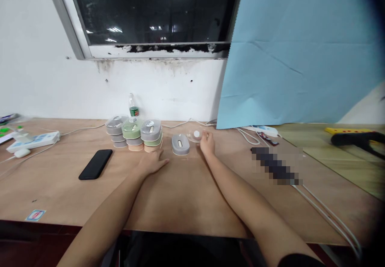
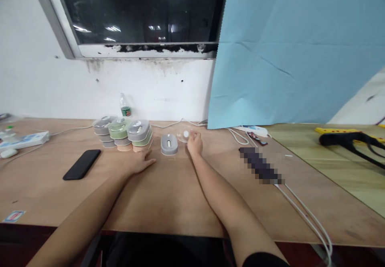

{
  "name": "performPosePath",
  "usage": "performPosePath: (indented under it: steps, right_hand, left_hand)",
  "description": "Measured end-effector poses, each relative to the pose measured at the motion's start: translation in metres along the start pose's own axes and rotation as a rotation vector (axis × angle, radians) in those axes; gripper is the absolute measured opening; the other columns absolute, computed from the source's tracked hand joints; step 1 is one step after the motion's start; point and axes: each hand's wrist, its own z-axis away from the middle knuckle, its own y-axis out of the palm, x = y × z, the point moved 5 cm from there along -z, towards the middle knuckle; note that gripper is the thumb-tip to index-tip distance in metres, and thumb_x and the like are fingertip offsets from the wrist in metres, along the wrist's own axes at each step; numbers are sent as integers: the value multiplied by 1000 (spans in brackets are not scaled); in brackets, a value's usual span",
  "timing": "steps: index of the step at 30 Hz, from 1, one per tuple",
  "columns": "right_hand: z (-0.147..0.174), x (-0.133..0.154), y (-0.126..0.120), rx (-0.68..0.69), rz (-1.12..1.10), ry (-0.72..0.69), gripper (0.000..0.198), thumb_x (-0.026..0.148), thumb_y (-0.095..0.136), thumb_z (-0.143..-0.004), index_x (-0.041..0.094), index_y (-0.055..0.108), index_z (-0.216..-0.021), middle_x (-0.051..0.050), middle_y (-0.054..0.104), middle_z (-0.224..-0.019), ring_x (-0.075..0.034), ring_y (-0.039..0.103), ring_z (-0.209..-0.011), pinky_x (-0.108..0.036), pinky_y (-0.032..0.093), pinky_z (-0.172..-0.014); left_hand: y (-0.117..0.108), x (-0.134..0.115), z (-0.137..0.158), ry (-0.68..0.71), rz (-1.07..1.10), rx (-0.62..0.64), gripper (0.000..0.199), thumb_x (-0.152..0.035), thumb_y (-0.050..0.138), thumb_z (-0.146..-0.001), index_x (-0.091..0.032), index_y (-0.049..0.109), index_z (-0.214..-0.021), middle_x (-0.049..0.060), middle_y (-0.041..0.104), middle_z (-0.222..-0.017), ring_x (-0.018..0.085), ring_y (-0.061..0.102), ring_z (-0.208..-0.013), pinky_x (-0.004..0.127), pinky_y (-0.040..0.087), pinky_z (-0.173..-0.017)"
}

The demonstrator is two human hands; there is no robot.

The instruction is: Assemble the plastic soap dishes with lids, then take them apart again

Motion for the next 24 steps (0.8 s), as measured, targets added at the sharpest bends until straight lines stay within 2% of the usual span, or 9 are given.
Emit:
performPosePath:
  steps: [3,8,12,17,20,23,24]
  right_hand:
    - [-8,-8,-1,9,70,43,56,59,31,-91,17,54,-118,-12,70,-94,-26,64,-93,-33,45,-80]
    - [-3,-6,11,149,170,-37,59,57,41,-88,17,46,-131,-11,69,-97,-26,63,-94,-34,45,-79]
    - [2,-1,26,299,186,-193,55,52,45,-88,20,48,-132,-7,69,-91,-23,63,-87,-32,45,-76]
    - [11,7,27,299,143,-340,48,46,50,-87,20,54,-127,-6,67,-92,-22,62,-88,-33,46,-81]
    - [32,21,20,324,62,-533,50,47,54,-85,19,55,-126,-10,63,-108,-23,58,-102,-37,44,-92]
    - [58,32,20,502,35,-762,52,44,64,-79,21,57,-125,-12,55,-126,-25,51,-117,-40,40,-101]
    - [63,32,20,544,30,-786,45,41,64,-79,22,61,-121,-11,54,-128,-25,51,-118,-41,40,-101]
  left_hand:
    - [-1,-1,1,2,-18,13,58,-63,44,-84,-22,53,-124,9,66,-112,29,61,-101,35,47,-79]
    - [-1,-2,1,12,-11,4,59,-62,43,-84,-22,51,-126,10,63,-118,28,60,-105,35,46,-83]
    - [0,-3,1,37,-27,-7,55,-61,43,-85,-21,53,-123,10,64,-117,27,60,-104,34,46,-82]
    - [3,-13,3,68,-66,-36,53,-59,43,-86,-22,53,-122,9,65,-108,26,62,-96,34,48,-76]
    - [8,-24,4,124,-94,-76,54,-56,44,-86,-20,51,-126,11,61,-113,26,61,-97,35,48,-79]
    - [14,-34,1,183,-85,-141,55,-50,46,-88,-19,46,-132,13,52,-128,26,57,-109,35,47,-90]
    - [16,-36,0,200,-76,-155,55,-49,47,-88,-19,45,-133,13,49,-133,26,55,-114,35,45,-93]
